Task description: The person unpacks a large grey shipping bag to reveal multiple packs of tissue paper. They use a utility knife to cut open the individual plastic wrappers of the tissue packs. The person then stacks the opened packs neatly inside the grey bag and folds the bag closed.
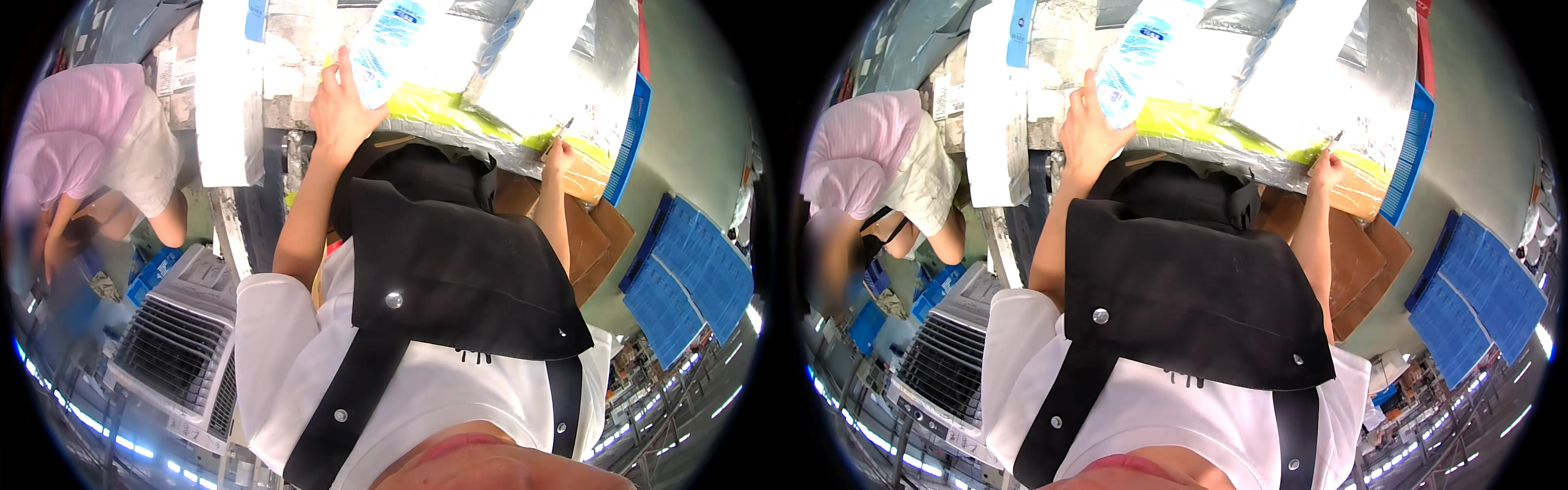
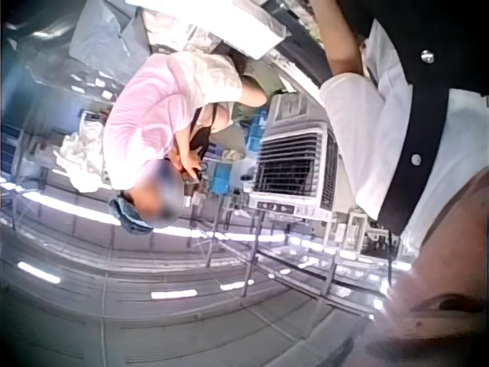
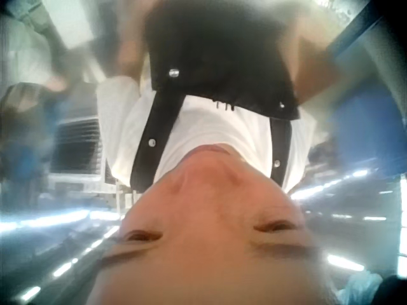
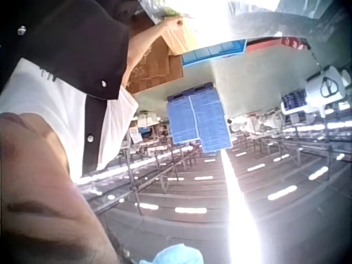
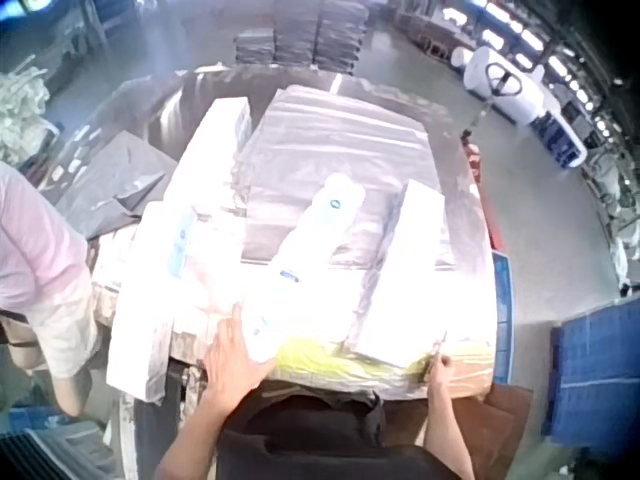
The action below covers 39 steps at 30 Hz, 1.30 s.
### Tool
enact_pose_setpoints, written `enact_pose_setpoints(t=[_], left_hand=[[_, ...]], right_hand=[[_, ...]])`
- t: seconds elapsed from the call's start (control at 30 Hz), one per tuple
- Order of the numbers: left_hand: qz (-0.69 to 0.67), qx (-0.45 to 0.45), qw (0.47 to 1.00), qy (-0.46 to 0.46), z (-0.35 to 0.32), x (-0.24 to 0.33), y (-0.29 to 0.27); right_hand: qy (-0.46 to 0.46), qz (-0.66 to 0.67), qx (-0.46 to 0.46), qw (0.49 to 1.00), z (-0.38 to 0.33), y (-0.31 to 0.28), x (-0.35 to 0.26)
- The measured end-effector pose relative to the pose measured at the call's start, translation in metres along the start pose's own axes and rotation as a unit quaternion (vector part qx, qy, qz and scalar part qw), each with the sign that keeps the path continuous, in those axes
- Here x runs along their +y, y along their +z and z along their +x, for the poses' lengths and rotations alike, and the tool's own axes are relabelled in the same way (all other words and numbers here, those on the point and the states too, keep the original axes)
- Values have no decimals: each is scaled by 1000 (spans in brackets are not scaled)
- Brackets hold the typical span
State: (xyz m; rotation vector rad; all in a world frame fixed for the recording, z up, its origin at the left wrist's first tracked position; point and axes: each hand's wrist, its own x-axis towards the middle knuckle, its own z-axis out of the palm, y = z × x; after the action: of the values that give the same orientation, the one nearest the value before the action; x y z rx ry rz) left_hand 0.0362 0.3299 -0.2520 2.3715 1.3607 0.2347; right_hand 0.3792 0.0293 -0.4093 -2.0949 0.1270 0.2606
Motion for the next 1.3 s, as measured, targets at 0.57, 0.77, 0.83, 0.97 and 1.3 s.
enact_pose_setpoints(t=[0.57, 0.77, 0.83, 0.97, 1.3], left_hand=[[-56, 38, 998, 0, -10, -5, 9], [44, 44, 998, 5, -14, 1, 8], [43, -7, 999, -21, -13, 0, 8], [45, -117, 990, -63, -2, 1, 0], [-435, -244, 858, -124, 43, -64, -11]], right_hand=[[-16, -80, 19, 996, -7, 4, -10], [-7, -92, 16, 996, 1, 2, 0], [-10, -56, 2, 998, 2, 1, 1], [75, 46, -30, 996, 5, -6, -6], [116, 282, -108, 946, -45, 16, -118]])
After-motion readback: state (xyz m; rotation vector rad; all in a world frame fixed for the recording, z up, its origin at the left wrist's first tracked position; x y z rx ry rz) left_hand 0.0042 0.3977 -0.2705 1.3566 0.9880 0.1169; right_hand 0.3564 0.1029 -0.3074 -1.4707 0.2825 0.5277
